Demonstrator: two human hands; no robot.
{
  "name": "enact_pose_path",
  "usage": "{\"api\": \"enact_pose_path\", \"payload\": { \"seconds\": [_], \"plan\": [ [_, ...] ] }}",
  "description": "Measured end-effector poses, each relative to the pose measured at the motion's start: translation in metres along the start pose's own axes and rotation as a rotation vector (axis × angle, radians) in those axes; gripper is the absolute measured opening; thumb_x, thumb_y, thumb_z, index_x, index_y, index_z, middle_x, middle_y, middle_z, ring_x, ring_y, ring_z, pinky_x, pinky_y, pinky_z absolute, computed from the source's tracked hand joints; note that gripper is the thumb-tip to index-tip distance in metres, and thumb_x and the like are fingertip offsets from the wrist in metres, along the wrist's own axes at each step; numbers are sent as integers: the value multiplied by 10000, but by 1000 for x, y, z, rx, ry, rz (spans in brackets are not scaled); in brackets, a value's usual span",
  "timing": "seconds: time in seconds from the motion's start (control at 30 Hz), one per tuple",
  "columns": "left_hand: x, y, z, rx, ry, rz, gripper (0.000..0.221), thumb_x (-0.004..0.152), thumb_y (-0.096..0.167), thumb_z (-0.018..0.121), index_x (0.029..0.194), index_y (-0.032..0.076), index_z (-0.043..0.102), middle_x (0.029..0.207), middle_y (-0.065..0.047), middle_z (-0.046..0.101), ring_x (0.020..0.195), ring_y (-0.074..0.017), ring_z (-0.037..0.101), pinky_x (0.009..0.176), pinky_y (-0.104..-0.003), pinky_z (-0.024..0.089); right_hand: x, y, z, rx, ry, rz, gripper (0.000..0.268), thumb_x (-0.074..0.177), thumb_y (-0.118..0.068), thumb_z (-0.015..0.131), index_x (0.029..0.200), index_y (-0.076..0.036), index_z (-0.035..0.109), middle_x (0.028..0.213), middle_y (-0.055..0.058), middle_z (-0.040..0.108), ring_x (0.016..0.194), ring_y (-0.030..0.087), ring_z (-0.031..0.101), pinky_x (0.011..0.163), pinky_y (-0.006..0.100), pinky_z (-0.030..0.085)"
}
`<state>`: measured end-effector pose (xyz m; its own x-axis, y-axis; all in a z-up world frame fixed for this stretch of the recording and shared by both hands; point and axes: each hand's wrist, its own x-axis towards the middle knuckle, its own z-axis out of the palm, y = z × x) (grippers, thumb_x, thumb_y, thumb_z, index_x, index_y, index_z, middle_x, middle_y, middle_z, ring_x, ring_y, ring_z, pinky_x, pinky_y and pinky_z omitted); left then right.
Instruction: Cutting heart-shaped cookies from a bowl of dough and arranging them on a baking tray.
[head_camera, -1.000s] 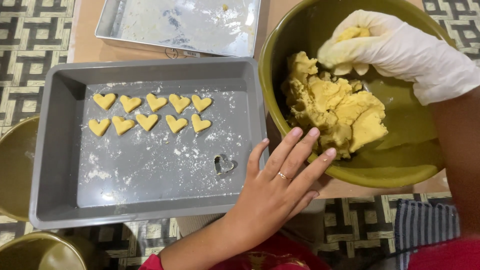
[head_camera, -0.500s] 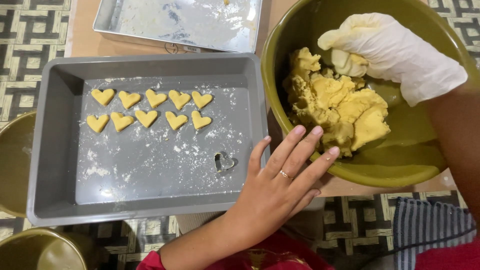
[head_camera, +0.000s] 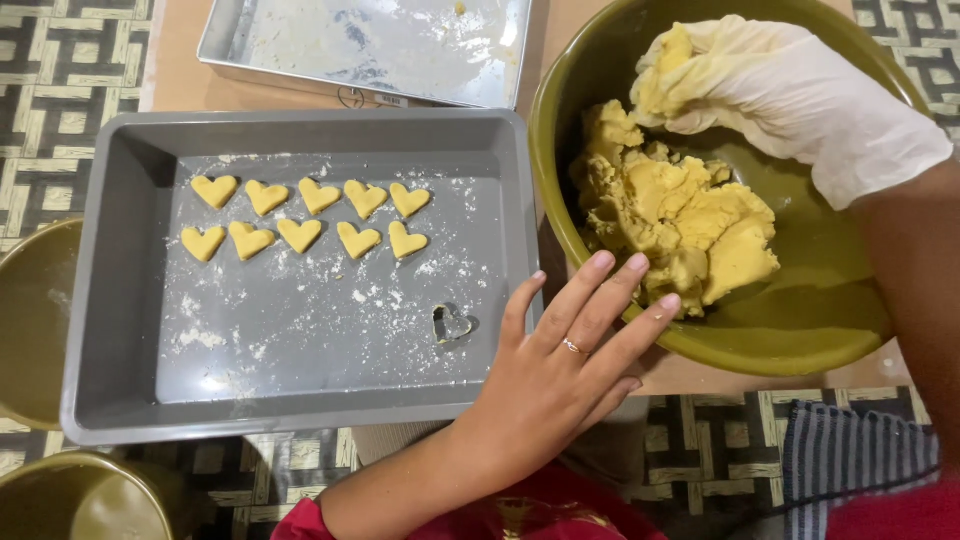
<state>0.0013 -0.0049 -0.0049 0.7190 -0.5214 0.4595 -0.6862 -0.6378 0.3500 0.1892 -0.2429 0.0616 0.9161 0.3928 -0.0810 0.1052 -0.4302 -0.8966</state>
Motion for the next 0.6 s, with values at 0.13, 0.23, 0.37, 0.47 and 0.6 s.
{"api": "enact_pose_path", "payload": {
  "seconds": [0.13,0.23,0.37,0.47,0.6],
  "plan": [
    [0,0,0,-14,1,2,803,889,365,807,1566,191,412,1658,-92,351,1545,-256,292,1174,-546,260,8,17,-17,654,38,127,59,1028,-191,631,1010,-139,652,817,-36,606,732,67,577,784,279,507],
    [-2,-1,2,-31,19,13,807,882,338,785,1572,178,399,1665,-106,332,1550,-270,280,1176,-555,243,-1,2,-26,847,-22,97,299,1050,-401,681,889,-152,645,787,31,591,668,168,521,793,444,471],
    [-2,-5,4,-57,56,35,809,878,338,769,1571,148,397,1663,-126,317,1549,-289,270,1174,-561,229,-27,-18,-31,569,153,38,232,1070,-331,628,1133,-108,627,1080,51,696,992,186,717,642,225,515],
    [-2,-6,6,-99,49,41,814,876,335,762,1571,140,386,1664,-147,301,1549,-314,258,1173,-578,228,-40,-54,-7,478,181,76,238,991,-55,547,1187,42,642,1170,184,736,570,-10,578,466,62,468],
    [-2,-7,6,-87,59,55,808,881,334,763,1571,138,392,1663,-146,302,1550,-311,255,1177,-577,226,-29,-30,7,660,155,29,134,974,-93,651,1034,-102,532,1171,170,739,665,60,660,433,100,454]
  ]
}}
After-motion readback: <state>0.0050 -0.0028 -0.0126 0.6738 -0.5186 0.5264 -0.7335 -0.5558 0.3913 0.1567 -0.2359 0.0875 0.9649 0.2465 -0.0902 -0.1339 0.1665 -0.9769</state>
